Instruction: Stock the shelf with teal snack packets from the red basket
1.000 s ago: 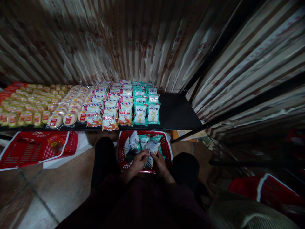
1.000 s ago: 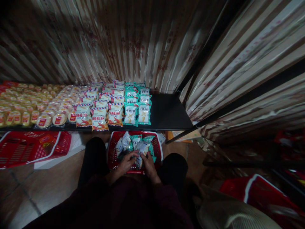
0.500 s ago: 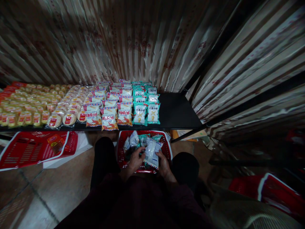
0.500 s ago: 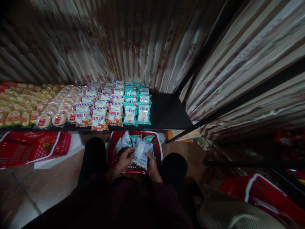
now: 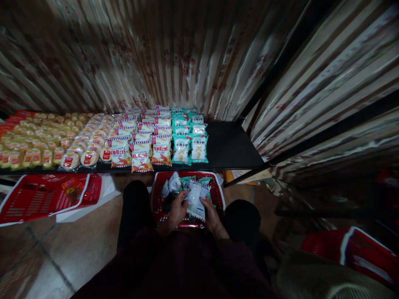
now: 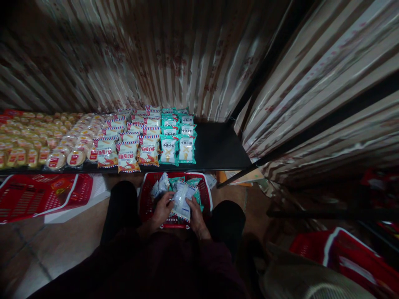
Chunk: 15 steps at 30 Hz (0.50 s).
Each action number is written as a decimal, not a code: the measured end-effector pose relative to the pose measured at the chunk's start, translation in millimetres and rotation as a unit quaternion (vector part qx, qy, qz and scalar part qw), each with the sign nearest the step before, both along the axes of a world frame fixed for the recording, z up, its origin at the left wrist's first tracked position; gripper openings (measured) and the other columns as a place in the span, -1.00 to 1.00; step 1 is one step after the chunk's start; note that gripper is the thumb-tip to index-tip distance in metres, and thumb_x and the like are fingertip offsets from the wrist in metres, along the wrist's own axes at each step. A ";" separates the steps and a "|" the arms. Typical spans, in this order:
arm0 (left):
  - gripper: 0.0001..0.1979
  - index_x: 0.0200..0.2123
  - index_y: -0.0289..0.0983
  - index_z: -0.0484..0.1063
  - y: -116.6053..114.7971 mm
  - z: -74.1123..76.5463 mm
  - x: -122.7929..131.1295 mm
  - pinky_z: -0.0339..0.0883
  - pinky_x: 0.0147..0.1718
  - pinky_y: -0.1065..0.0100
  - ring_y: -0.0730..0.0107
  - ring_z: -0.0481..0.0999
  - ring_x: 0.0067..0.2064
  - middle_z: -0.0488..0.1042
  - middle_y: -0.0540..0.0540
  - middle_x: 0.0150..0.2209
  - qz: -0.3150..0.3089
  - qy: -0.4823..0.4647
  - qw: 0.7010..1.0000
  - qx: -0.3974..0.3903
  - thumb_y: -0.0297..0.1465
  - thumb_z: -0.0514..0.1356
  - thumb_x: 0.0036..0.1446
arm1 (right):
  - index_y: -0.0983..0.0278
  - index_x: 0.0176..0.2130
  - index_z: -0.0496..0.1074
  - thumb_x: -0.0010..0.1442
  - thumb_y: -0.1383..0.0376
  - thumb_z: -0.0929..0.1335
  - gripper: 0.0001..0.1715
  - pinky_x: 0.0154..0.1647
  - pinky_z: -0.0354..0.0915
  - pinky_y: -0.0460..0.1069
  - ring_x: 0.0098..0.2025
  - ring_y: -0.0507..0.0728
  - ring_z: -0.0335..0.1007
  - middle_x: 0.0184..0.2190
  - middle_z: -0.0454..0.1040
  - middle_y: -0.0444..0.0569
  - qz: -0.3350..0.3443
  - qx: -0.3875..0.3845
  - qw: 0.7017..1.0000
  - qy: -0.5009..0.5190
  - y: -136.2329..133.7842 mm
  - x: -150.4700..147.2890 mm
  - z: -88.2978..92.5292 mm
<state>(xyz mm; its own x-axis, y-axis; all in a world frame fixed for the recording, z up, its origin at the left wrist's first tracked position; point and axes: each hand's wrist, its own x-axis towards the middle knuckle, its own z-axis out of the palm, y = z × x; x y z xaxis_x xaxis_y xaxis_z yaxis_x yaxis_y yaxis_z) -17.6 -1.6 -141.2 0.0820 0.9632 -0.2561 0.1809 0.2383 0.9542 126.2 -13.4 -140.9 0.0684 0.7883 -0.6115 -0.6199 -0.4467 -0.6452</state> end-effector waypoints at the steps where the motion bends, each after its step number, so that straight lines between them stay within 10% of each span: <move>1: -0.65 -0.05 -0.25 0.38 -0.1 0.3 -0.2 0.37 -0.17 0.36 0.41 0.48 -0.22 0.46 -0.10 -0.17 -0.001 0.007 1.000 0.004 -0.56 0.07 0.08 | 0.18 -0.13 0.43 -0.16 0.20 0.50 -0.47 -0.16 0.41 0.10 -0.12 0.26 0.52 -0.27 0.60 -0.11 0.006 0.006 1.000 -0.005 -0.1 -0.5 0.8; 15: -0.55 0.02 -0.22 0.37 -5.8 1.7 1.5 0.28 0.08 0.22 0.28 0.44 0.04 0.47 -0.13 0.01 -0.020 0.092 0.992 0.083 -0.56 0.05 0.04 | 0.17 0.03 0.37 -0.20 0.18 0.53 -0.23 -0.11 0.40 0.13 -0.09 0.27 0.51 -0.16 0.58 -0.06 -0.006 -0.032 0.999 -0.017 -0.8 3.2 -11.7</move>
